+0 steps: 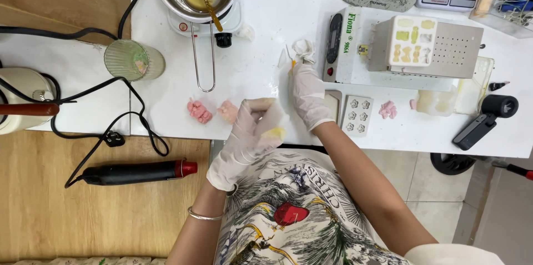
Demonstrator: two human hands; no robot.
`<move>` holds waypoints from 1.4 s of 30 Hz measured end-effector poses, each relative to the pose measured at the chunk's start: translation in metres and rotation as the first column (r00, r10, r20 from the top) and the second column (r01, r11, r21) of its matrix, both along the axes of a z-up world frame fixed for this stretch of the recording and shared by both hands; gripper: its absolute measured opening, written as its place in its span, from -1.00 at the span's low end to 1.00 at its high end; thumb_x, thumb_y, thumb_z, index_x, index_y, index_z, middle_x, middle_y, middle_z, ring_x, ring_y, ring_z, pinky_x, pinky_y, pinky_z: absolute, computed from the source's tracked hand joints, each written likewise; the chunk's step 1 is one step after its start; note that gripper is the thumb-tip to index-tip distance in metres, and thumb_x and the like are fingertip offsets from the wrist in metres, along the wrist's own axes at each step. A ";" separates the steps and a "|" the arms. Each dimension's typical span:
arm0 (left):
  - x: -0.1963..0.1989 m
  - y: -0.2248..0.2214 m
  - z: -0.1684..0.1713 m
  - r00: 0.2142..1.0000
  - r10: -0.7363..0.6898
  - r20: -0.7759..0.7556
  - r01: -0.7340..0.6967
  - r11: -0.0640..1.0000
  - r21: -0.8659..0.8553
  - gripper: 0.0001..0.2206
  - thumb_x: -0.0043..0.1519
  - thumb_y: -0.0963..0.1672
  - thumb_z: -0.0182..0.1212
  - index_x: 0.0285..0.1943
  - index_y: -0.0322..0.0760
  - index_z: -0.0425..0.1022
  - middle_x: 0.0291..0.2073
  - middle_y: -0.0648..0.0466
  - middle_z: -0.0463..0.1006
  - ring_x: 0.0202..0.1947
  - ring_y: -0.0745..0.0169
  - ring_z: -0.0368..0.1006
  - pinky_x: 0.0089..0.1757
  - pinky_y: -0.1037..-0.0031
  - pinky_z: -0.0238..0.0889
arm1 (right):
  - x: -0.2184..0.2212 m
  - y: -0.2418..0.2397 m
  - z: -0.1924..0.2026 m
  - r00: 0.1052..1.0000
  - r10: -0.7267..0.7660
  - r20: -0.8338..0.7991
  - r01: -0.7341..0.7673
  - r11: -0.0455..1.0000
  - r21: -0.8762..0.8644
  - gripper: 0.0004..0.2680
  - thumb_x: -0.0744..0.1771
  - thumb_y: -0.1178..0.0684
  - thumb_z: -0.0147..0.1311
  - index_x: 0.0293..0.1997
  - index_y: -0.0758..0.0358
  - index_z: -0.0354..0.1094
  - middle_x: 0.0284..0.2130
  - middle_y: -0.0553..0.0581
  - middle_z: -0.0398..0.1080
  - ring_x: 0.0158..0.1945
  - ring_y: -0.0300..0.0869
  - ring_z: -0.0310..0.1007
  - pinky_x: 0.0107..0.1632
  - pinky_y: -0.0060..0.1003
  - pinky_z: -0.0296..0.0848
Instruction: Use a heat gun to melt wax residue and a scraper to remove it from a white plastic tool.
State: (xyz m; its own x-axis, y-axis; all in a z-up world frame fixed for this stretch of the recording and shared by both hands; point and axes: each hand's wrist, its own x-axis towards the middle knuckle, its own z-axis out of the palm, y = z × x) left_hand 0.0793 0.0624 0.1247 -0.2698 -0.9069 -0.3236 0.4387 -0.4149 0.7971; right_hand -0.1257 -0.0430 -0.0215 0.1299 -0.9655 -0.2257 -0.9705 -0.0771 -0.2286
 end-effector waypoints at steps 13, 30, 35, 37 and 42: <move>-0.017 -0.044 0.004 0.882 -0.216 0.420 0.075 0.942 0.327 -0.66 0.32 -0.12 0.25 0.27 -0.31 0.52 -0.09 -0.19 0.62 -0.13 0.05 0.58 -0.05 0.34 0.40 | 0.011 0.022 0.180 0.795 -0.574 0.196 0.436 0.766 0.472 -0.74 0.40 0.05 -0.10 0.26 0.16 0.18 -0.45 0.30 0.41 -0.44 0.05 0.42 -0.35 -0.04 0.40; -0.047 -0.051 -0.112 0.089 0.241 0.967 0.400 0.880 -0.256 -0.65 0.21 -0.23 0.18 0.21 -0.28 0.47 0.06 -0.02 0.57 0.02 -0.02 0.52 -0.04 0.26 0.42 | -0.002 0.080 0.091 0.979 -0.081 0.187 0.020 0.952 0.306 -0.48 0.31 0.33 -0.10 0.51 0.32 -0.04 -0.46 0.37 0.41 -0.47 0.11 0.46 -0.41 -0.02 0.40; -0.048 -0.052 -0.107 0.065 0.228 0.972 0.425 0.875 -0.233 -0.62 0.16 -0.24 0.17 0.21 -0.29 0.48 0.08 -0.01 0.57 0.05 -0.03 0.51 -0.04 0.24 0.41 | 0.001 0.077 0.090 0.980 -0.054 0.194 -0.006 0.955 0.297 -0.43 0.27 0.35 -0.12 0.52 0.36 -0.12 -0.47 0.37 0.41 -0.48 0.14 0.47 -0.43 0.01 0.41; -0.048 -0.052 -0.109 0.067 0.221 0.973 0.428 0.874 -0.229 -0.60 0.14 -0.25 0.17 0.21 -0.28 0.48 0.10 -0.01 0.57 0.06 -0.04 0.51 -0.06 0.22 0.41 | 0.005 0.072 0.092 0.982 -0.047 0.184 -0.012 0.951 0.310 -0.41 0.26 0.36 -0.12 0.52 0.37 -0.14 -0.48 0.36 0.42 -0.48 0.13 0.47 -0.42 0.01 0.42; -0.049 -0.052 -0.106 -0.006 0.181 0.983 0.457 0.875 -0.159 -0.61 0.13 -0.24 0.18 0.19 -0.25 0.49 0.12 0.04 0.57 0.09 0.00 0.50 -0.03 0.20 0.39 | 0.007 0.065 0.091 0.998 -0.025 0.060 -0.005 0.896 0.443 -0.39 0.26 0.32 -0.08 0.53 0.37 -0.20 -0.47 0.33 0.45 -0.46 0.13 0.51 -0.39 0.01 0.46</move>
State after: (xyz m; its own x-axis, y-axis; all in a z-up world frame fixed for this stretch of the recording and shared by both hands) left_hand 0.0303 0.0103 0.0188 -0.1253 -0.9877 -0.0931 -0.9011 0.0741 0.4272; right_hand -0.1187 0.0223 0.0692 0.1486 -0.7688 -0.6220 -0.9533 0.0559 -0.2969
